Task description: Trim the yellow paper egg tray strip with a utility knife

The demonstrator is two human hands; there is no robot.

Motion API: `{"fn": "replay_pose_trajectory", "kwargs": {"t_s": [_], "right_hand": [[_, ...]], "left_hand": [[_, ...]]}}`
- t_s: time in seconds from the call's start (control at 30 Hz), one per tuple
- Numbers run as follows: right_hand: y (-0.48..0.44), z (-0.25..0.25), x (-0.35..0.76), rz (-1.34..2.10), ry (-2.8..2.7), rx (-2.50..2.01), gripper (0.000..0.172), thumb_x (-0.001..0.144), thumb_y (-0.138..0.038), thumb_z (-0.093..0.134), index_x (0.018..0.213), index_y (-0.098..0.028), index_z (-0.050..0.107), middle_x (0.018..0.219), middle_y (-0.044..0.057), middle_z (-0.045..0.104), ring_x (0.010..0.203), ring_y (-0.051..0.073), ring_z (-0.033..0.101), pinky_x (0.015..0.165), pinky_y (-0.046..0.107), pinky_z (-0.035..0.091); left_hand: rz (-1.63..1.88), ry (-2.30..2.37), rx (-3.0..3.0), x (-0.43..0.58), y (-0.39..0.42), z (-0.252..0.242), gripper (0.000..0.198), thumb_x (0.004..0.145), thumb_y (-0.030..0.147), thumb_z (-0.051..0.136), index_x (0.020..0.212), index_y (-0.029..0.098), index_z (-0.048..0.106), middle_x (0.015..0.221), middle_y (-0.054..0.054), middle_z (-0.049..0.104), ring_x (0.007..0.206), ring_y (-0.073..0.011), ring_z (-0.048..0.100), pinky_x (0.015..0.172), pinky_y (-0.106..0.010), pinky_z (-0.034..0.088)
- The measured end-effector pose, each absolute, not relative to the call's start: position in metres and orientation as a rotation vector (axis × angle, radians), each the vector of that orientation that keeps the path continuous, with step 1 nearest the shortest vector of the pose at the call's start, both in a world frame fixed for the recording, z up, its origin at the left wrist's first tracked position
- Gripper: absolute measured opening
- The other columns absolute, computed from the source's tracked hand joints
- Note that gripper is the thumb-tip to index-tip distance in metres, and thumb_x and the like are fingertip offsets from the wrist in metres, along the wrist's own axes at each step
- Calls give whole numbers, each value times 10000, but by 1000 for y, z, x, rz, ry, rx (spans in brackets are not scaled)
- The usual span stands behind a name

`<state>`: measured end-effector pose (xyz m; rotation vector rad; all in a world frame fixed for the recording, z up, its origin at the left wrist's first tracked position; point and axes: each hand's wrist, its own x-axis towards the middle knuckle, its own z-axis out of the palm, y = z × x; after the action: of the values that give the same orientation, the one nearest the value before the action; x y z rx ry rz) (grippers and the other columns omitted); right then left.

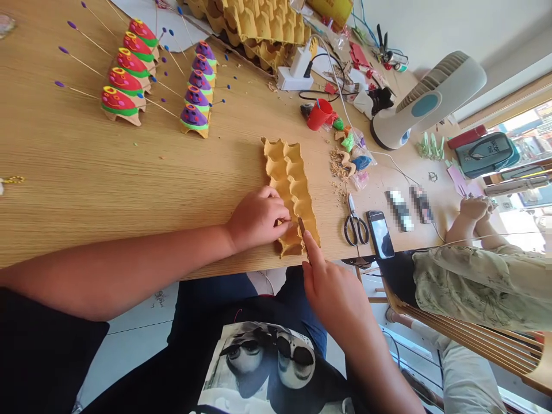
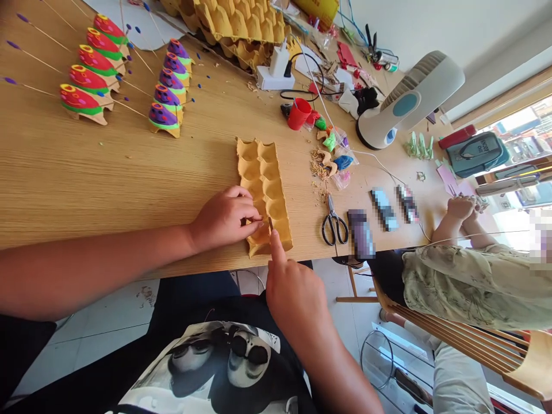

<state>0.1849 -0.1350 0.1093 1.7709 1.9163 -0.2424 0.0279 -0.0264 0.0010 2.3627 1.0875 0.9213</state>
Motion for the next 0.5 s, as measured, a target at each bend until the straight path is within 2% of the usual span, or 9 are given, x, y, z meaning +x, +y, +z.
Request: {"fn": "replay_pose_trajectory", "kwargs": {"t_s": [0.23,0.5], "right_hand": [[-120,105,182,-288,1947,1833,616,1041,-273,366,1628,-219,189,911,61,787,802,234,751,619,284,487],[-124,107,180,-210,1939,1784,620,1037,-262,382,1627,-203,200,883,62,785,765,229,753,580,272,476]], "left_hand": [[918,1116,2373,27,-23,0,218,870,278,640,678,211,718,711,-33,698,988,-252,582,818,-370,484],[910,1088,2375,27,-27,-1,204,875,293,659,698,216,725,723,-29,703,1004,-250,588,812,-364,487]]}}
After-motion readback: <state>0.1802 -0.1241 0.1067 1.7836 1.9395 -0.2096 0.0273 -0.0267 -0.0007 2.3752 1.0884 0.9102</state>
